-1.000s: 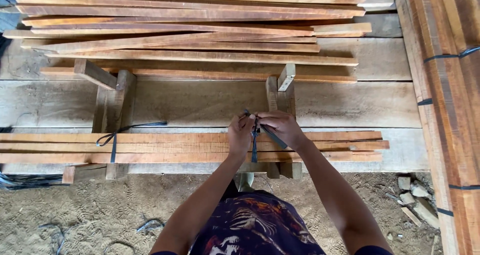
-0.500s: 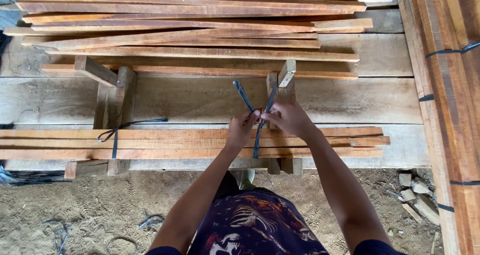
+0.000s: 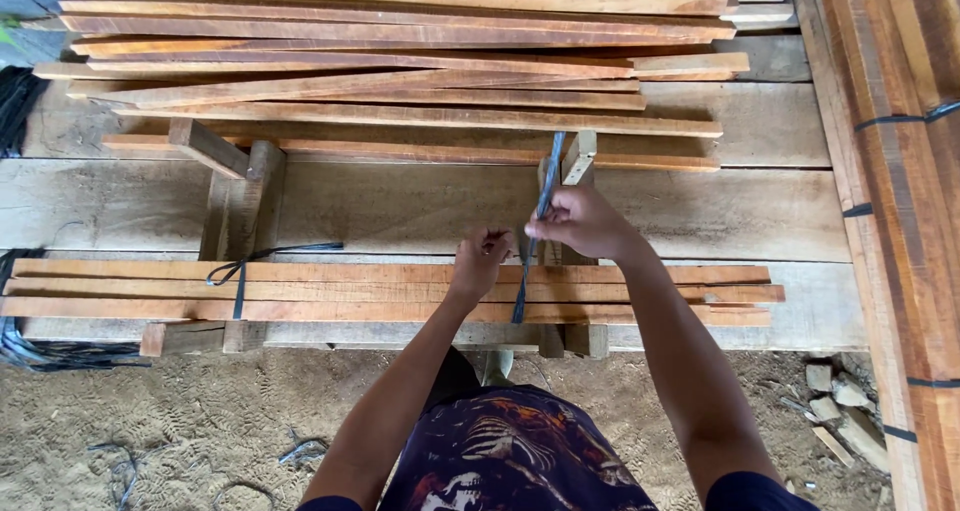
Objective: Bundling thin wooden planks together using rubber strips on a workbench.
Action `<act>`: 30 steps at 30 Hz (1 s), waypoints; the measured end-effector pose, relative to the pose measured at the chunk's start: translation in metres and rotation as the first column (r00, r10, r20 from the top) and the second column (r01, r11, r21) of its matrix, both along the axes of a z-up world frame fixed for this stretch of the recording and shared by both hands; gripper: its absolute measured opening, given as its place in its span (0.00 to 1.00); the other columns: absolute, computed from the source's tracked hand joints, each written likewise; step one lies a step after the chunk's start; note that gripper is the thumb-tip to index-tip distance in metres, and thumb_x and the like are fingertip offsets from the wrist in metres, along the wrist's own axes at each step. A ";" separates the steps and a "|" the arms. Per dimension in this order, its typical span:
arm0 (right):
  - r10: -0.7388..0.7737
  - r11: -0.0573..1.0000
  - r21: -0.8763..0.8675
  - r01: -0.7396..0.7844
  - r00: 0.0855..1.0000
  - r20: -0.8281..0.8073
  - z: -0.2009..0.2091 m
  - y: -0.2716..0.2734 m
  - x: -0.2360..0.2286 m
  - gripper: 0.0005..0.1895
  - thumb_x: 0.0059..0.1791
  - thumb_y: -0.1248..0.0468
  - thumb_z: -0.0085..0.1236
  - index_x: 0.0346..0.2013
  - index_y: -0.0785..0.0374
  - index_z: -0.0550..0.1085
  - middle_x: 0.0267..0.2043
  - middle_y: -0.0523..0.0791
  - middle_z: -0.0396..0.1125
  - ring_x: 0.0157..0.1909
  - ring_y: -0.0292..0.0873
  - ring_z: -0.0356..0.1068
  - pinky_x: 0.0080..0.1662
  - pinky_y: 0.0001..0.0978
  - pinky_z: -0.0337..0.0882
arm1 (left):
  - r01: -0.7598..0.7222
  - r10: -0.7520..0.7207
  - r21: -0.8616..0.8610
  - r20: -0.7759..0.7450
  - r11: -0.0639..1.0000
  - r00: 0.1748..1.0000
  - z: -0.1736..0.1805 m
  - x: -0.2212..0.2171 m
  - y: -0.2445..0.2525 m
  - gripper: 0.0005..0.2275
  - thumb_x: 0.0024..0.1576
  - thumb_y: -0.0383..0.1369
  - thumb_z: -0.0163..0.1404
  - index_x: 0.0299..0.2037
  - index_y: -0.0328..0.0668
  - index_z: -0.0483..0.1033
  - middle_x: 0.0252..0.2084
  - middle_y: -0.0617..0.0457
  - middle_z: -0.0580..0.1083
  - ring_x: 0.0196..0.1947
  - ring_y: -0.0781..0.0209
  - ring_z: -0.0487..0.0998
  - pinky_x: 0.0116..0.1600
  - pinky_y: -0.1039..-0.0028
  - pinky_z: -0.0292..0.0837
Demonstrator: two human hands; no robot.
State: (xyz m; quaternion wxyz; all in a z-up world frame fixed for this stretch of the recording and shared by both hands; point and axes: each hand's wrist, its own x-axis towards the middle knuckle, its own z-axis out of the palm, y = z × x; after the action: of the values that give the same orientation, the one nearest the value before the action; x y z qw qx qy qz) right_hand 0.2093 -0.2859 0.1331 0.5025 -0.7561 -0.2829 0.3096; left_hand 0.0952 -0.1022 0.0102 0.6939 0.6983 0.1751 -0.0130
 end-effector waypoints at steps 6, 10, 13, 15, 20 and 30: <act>-0.027 0.950 0.291 0.118 0.954 -0.300 -0.047 0.014 0.011 0.11 0.49 0.71 0.66 0.34 0.78 0.72 0.35 0.59 0.73 0.35 0.51 0.78 0.39 0.44 0.81 | 0.095 -0.107 -0.140 -0.079 0.986 0.991 0.013 0.004 0.001 0.15 0.68 0.37 0.46 0.54 0.30 0.72 0.45 0.37 0.77 0.48 0.47 0.81 0.54 0.57 0.77; -0.044 0.953 0.269 0.141 0.941 -0.336 -0.055 0.007 0.013 0.12 0.48 0.70 0.67 0.37 0.78 0.75 0.35 0.59 0.73 0.34 0.53 0.79 0.39 0.45 0.82 | 0.110 -0.055 0.206 -0.258 0.972 0.965 0.005 0.006 0.011 0.21 0.62 0.52 0.49 0.46 0.42 0.79 0.33 0.45 0.77 0.39 0.48 0.81 0.46 0.53 0.73; -0.087 0.942 0.275 0.190 0.933 -0.348 -0.048 -0.001 0.011 0.12 0.48 0.69 0.69 0.36 0.77 0.74 0.33 0.56 0.73 0.34 0.50 0.78 0.39 0.41 0.82 | 0.197 -0.093 0.197 -0.440 0.961 0.893 0.019 0.005 0.012 0.26 0.56 0.62 0.46 0.29 0.49 0.84 0.23 0.53 0.79 0.25 0.62 0.82 0.38 0.67 0.77; -0.094 0.937 0.287 0.201 0.933 -0.347 -0.054 -0.004 0.012 0.11 0.47 0.69 0.69 0.36 0.76 0.75 0.32 0.57 0.74 0.35 0.49 0.79 0.40 0.42 0.83 | 0.276 -0.263 -0.048 -0.498 0.960 0.827 0.044 0.005 0.009 0.28 0.65 0.53 0.41 0.36 0.33 0.83 0.27 0.44 0.80 0.24 0.60 0.81 0.29 0.72 0.74; -0.097 0.926 0.309 0.215 0.930 -0.355 -0.056 -0.014 0.011 0.11 0.47 0.70 0.69 0.36 0.76 0.76 0.32 0.57 0.74 0.35 0.51 0.79 0.40 0.42 0.83 | 0.216 -0.332 -0.285 -0.465 0.934 0.821 0.033 0.006 0.001 0.19 0.63 0.44 0.51 0.36 0.29 0.77 0.30 0.42 0.79 0.25 0.62 0.80 0.27 0.80 0.70; -0.122 0.907 0.315 0.279 0.891 -0.437 -0.040 -0.026 -0.010 0.13 0.54 0.64 0.60 0.41 0.74 0.72 0.36 0.61 0.73 0.37 0.58 0.80 0.36 0.43 0.84 | -0.171 0.024 -0.386 -0.356 0.907 0.934 -0.014 -0.013 -0.012 0.21 0.59 0.45 0.63 0.38 0.29 0.74 0.34 0.41 0.78 0.30 0.60 0.83 0.28 0.79 0.76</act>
State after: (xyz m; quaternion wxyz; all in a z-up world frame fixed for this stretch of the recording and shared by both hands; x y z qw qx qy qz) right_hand 0.1994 -0.3117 0.0936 0.7132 -0.5918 -0.1441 0.3470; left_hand 0.0821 -0.1140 -0.0037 0.7835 0.5139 0.3219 -0.1360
